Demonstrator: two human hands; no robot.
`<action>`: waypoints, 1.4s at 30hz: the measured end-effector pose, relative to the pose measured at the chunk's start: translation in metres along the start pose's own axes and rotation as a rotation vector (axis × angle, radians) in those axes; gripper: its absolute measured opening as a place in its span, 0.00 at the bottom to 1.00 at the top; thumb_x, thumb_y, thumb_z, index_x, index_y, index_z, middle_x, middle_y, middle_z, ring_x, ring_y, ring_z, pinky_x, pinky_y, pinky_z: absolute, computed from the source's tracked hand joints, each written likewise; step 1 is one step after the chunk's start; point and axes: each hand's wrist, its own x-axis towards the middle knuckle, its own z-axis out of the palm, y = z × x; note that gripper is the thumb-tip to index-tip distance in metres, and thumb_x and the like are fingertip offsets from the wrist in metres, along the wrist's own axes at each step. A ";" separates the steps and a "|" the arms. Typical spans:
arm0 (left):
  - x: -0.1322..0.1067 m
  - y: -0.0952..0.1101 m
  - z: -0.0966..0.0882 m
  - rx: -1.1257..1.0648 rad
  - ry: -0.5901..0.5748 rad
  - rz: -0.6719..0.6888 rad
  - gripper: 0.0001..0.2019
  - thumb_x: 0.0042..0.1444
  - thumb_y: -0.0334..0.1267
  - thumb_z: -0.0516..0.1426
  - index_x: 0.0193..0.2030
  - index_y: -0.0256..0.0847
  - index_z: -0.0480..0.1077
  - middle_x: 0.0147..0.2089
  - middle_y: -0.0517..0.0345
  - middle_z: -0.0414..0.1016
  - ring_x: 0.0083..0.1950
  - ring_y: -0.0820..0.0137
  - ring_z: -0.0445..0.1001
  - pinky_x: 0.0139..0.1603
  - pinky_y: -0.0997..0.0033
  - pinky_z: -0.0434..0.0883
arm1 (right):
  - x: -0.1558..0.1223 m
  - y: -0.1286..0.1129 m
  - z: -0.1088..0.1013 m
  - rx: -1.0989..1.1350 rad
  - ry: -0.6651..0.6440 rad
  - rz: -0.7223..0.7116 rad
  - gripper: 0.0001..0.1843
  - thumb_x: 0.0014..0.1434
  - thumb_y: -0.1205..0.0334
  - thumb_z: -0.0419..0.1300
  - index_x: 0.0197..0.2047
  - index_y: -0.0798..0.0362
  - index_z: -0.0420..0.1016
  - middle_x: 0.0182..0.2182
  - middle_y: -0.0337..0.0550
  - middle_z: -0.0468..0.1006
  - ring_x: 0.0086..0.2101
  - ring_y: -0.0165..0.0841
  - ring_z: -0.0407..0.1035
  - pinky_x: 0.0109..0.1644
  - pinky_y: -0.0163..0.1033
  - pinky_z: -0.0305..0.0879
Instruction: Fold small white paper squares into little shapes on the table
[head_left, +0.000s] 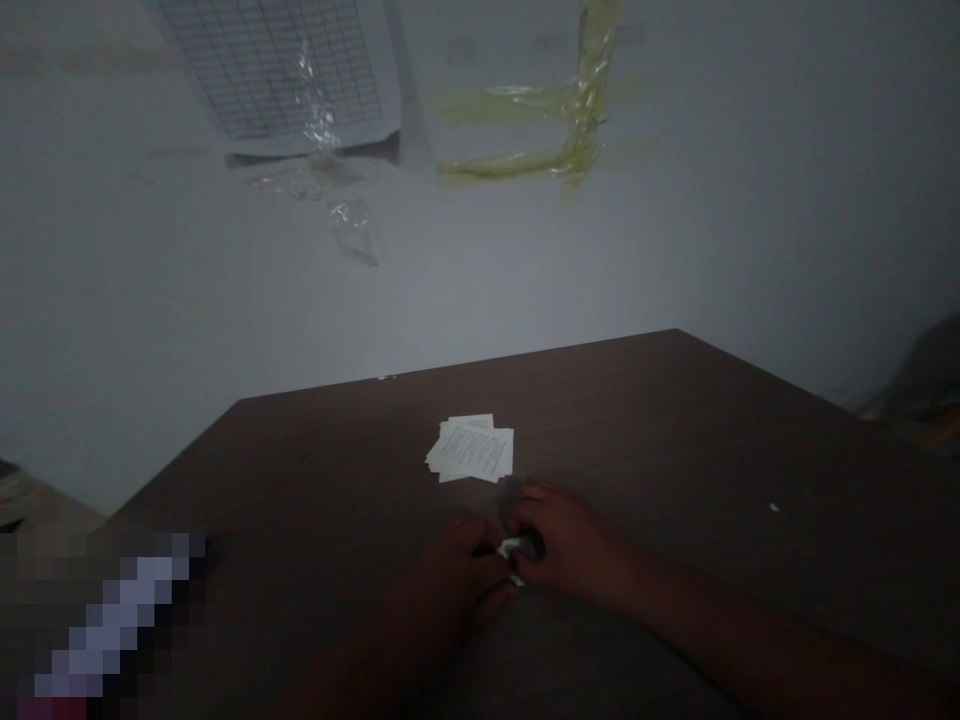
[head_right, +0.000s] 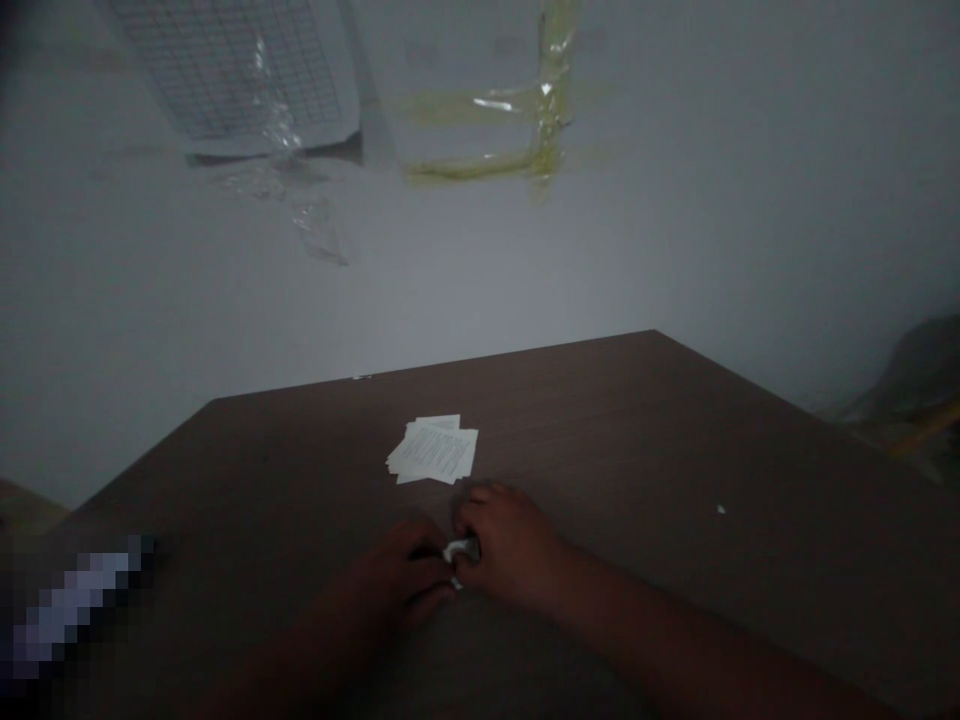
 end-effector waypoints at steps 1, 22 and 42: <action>0.000 0.003 -0.003 0.021 -0.008 0.003 0.09 0.82 0.35 0.71 0.62 0.49 0.93 0.66 0.48 0.90 0.63 0.51 0.89 0.70 0.54 0.89 | 0.000 0.001 0.000 0.004 0.001 0.000 0.07 0.69 0.65 0.81 0.48 0.49 0.89 0.52 0.50 0.91 0.54 0.50 0.84 0.57 0.49 0.76; 0.006 0.017 -0.010 0.054 -0.009 -0.059 0.04 0.81 0.32 0.73 0.55 0.45 0.91 0.61 0.52 0.89 0.60 0.56 0.88 0.62 0.60 0.87 | 0.000 0.026 -0.008 0.053 -0.003 -0.077 0.09 0.69 0.71 0.78 0.49 0.49 0.87 0.52 0.48 0.89 0.54 0.48 0.83 0.62 0.50 0.76; 0.010 0.023 -0.014 0.100 0.003 0.078 0.10 0.79 0.24 0.69 0.57 0.44 0.88 0.63 0.52 0.95 0.66 0.53 0.93 0.72 0.58 0.89 | 0.005 0.037 -0.012 0.165 -0.152 -0.098 0.10 0.67 0.76 0.76 0.44 0.50 0.90 0.46 0.44 0.90 0.49 0.43 0.84 0.55 0.43 0.76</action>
